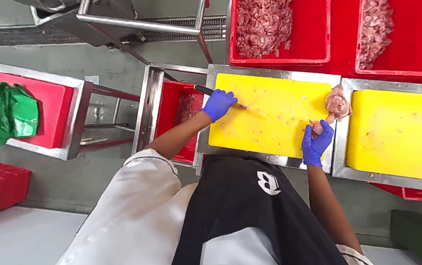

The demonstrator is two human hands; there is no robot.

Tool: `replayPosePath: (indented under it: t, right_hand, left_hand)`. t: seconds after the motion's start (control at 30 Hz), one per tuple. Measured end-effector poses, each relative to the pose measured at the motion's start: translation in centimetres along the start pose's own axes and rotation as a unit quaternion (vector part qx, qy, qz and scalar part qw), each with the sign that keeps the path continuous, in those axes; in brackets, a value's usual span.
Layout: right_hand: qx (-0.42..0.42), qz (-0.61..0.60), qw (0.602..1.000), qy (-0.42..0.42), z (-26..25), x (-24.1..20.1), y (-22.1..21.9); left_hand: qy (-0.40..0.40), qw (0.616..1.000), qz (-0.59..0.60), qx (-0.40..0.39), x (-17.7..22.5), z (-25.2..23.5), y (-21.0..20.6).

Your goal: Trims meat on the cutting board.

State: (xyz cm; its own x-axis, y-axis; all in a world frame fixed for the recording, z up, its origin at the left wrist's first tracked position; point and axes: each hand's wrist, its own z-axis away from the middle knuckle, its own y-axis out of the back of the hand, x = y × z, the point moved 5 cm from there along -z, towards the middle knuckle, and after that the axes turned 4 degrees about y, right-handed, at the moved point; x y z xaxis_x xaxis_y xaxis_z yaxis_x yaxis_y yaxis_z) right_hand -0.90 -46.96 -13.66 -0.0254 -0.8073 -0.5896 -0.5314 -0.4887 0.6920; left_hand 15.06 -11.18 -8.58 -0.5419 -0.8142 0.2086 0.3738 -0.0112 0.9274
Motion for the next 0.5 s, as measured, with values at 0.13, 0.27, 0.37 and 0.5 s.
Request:
replayPosePath:
  t: [0.13, 0.27, 0.37, 0.5]
  right_hand:
    - [-0.015, 0.011, 1.000, 0.006, -0.2, -0.2, -0.1]
    - [-0.020, 0.034, 0.999, -0.004, -0.4, -0.1, 0.0]
    - [-0.026, 0.078, 0.996, 0.031, -0.4, -0.5, 0.0]
    - [-0.059, 0.102, 0.987, 0.109, -1.1, -4.6, -2.1]
  left_hand:
    - [0.063, 0.998, 0.017, -0.001, 0.7, -2.9, 1.5]
    - [0.058, 0.997, 0.010, -0.041, 1.6, -1.6, 1.1]
    - [0.111, 0.988, 0.087, -0.057, 0.7, 1.3, 1.5]
    - [0.170, 0.928, 0.333, 0.007, -1.1, 4.9, 1.8]
